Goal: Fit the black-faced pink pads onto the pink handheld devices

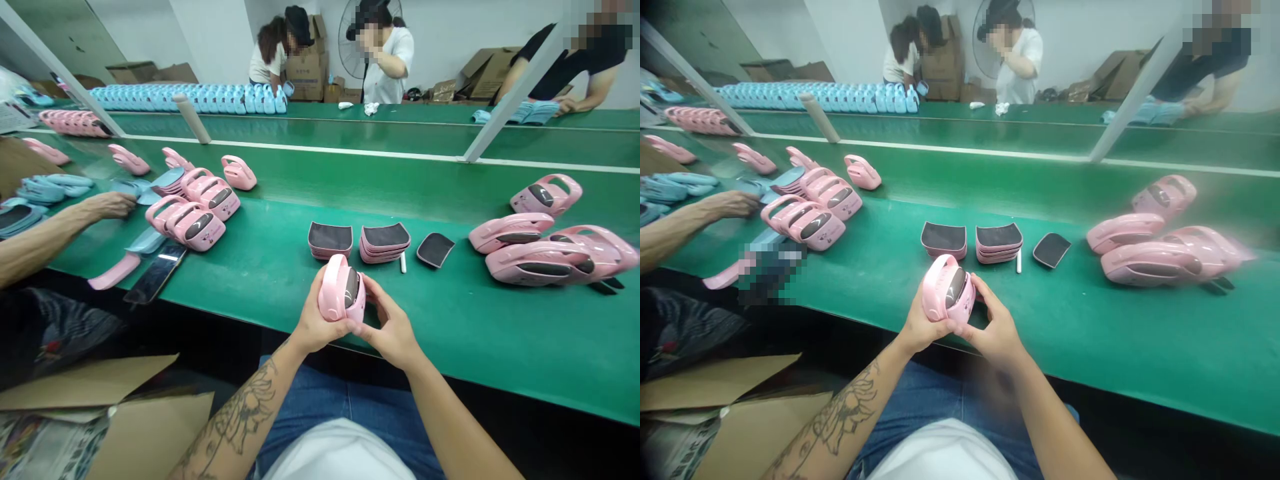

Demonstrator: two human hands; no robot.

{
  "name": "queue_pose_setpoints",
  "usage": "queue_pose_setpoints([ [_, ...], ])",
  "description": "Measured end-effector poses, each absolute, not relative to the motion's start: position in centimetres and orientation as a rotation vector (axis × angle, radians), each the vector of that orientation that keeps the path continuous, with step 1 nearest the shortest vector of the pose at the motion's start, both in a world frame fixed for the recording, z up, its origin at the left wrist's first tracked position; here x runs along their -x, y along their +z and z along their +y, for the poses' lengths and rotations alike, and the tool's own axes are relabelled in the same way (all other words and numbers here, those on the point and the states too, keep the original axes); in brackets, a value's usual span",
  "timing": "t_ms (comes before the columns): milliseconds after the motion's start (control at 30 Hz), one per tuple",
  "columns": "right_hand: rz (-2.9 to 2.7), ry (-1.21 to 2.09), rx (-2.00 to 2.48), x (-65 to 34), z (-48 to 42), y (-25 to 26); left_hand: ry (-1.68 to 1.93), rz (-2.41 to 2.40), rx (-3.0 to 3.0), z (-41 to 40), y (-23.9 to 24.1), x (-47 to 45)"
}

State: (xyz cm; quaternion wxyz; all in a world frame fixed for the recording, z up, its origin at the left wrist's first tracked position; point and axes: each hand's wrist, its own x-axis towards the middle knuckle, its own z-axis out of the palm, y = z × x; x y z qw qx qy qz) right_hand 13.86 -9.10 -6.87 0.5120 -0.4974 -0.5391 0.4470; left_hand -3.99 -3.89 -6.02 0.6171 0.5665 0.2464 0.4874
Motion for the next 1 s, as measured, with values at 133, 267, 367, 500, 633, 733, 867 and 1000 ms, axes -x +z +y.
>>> queue_pose_setpoints([
  [133, -1.369, 1.031, 1.253, -14.3, -9.2, -7.4, 1.155, 0.625, -1.374, -4.0, -6.7, 4.4],
  [267, -1.411, 1.000, 1.288, -14.4, -9.2, -7.3, 1.145, 0.635, -1.381, -4.2, -6.9, 4.6],
  [367, -1.414, 0.981, 1.303, -14.3, -9.3, -7.0, 1.122, 0.593, -1.316, -4.2, -6.6, 4.3],
  [500, -1.407, 0.973, 1.341, -14.1, -9.4, -6.7, 1.122, 0.596, -1.263, -4.3, -6.3, 4.1],
  [633, -1.437, 0.947, 1.354, -14.0, -9.4, -6.8, 1.141, 0.603, -1.307, -4.3, -6.1, 4.2],
  [733, -1.472, 0.884, 1.362, -13.8, -9.2, -7.1, 1.150, 0.606, -1.333, -4.1, -6.1, 4.4],
  [867, -1.535, 0.826, 1.342, -13.8, -9.0, -7.1, 1.174, 0.609, -1.324, -4.0, -6.5, 4.5],
  [1000, -1.629, 0.821, 1.323, -13.5, -8.6, -6.2, 1.212, 0.607, -1.279, -4.0, -6.9, 4.4],
])
